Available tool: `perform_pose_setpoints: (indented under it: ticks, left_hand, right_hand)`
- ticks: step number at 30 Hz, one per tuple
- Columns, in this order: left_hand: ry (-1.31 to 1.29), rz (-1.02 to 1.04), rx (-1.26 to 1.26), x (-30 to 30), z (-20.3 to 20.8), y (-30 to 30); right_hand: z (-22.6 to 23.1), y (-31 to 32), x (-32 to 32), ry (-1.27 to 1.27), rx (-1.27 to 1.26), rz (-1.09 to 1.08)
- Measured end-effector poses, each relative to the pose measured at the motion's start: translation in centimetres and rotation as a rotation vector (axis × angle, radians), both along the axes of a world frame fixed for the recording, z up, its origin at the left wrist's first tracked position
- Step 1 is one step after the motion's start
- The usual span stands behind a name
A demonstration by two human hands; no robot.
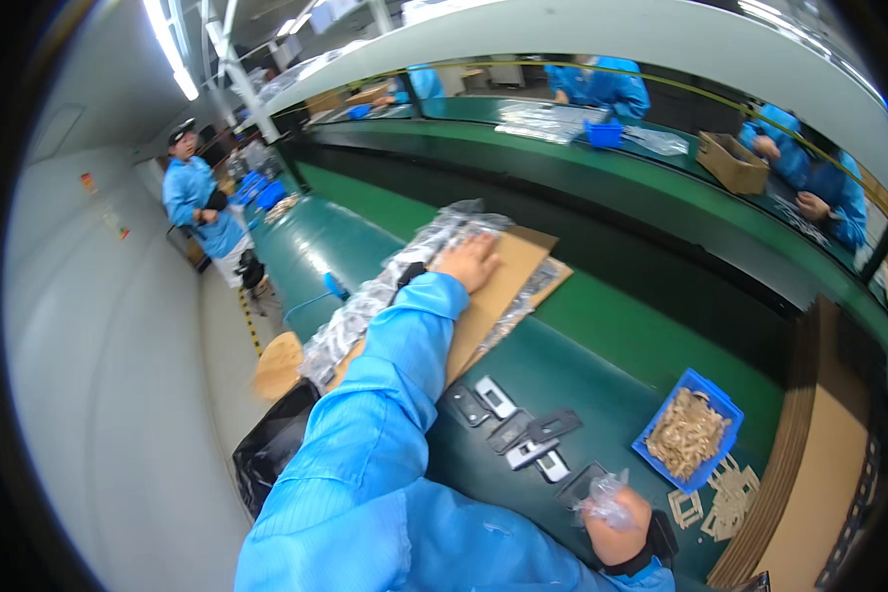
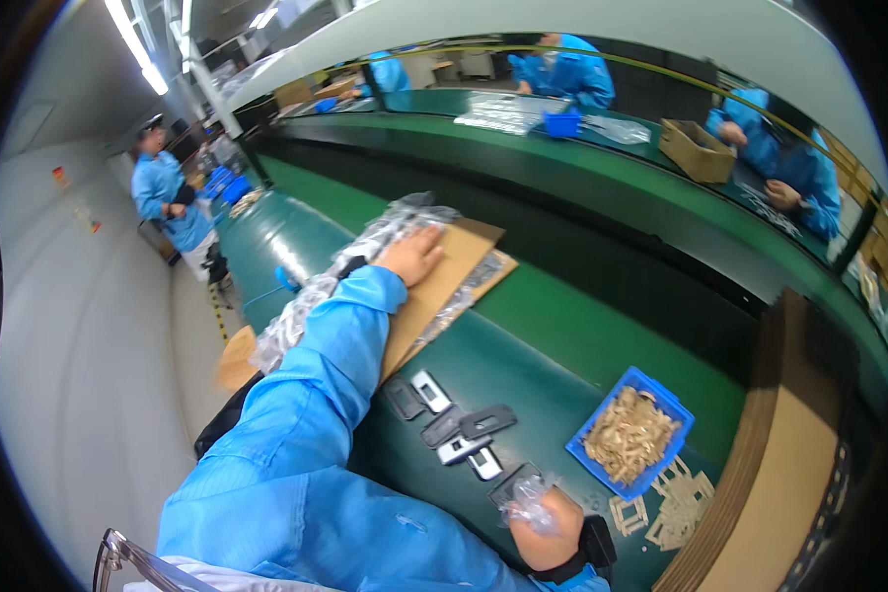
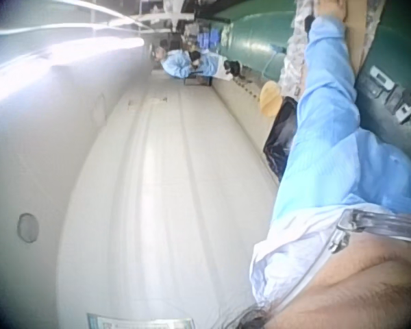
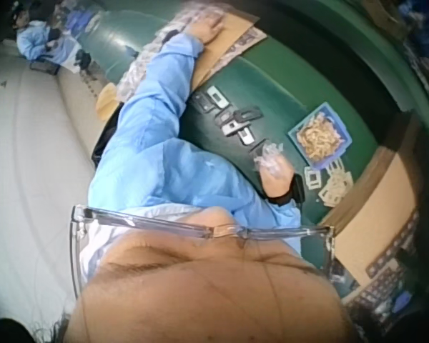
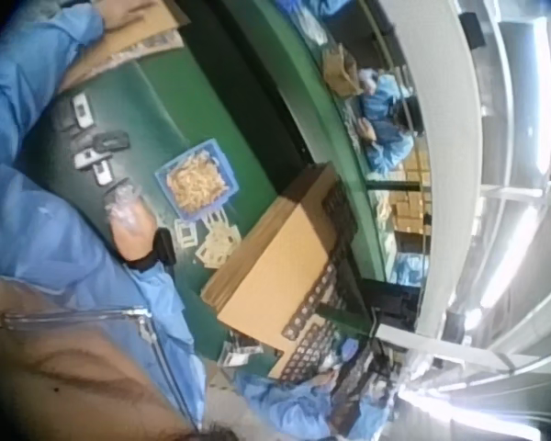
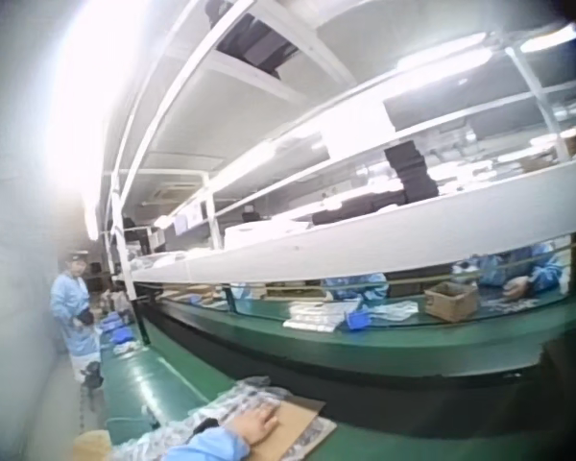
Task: Assembling electronic parts on a board and placing them into plastic bags on a factory line.
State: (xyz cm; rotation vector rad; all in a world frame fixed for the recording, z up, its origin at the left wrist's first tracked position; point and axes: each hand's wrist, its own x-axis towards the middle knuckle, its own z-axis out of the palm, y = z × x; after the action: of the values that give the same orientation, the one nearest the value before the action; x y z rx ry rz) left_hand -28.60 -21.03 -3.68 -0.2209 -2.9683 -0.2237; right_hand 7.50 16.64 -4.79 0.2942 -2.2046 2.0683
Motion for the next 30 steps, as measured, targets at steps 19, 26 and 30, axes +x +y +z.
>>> perform_pose_setpoints:
  ticks: [19, 26, 30]
  left_hand:
    - [0.171, -0.359, 0.214, 13.5, 2.9, 1.8]
    - [0.082, 0.176, 0.158, 11.8, 4.6, -2.5]
    - [0.035, 0.232, 0.185, 12.4, 3.8, -1.1]
  right_hand:
    - [-1.0, 0.3, 0.7, -0.116, -0.052, -0.092]
    - [-0.3, 0.5, 0.0, -0.032, 0.076, -0.014]
    - [0.0, 0.3, -0.1, 0.014, 0.116, 0.005]
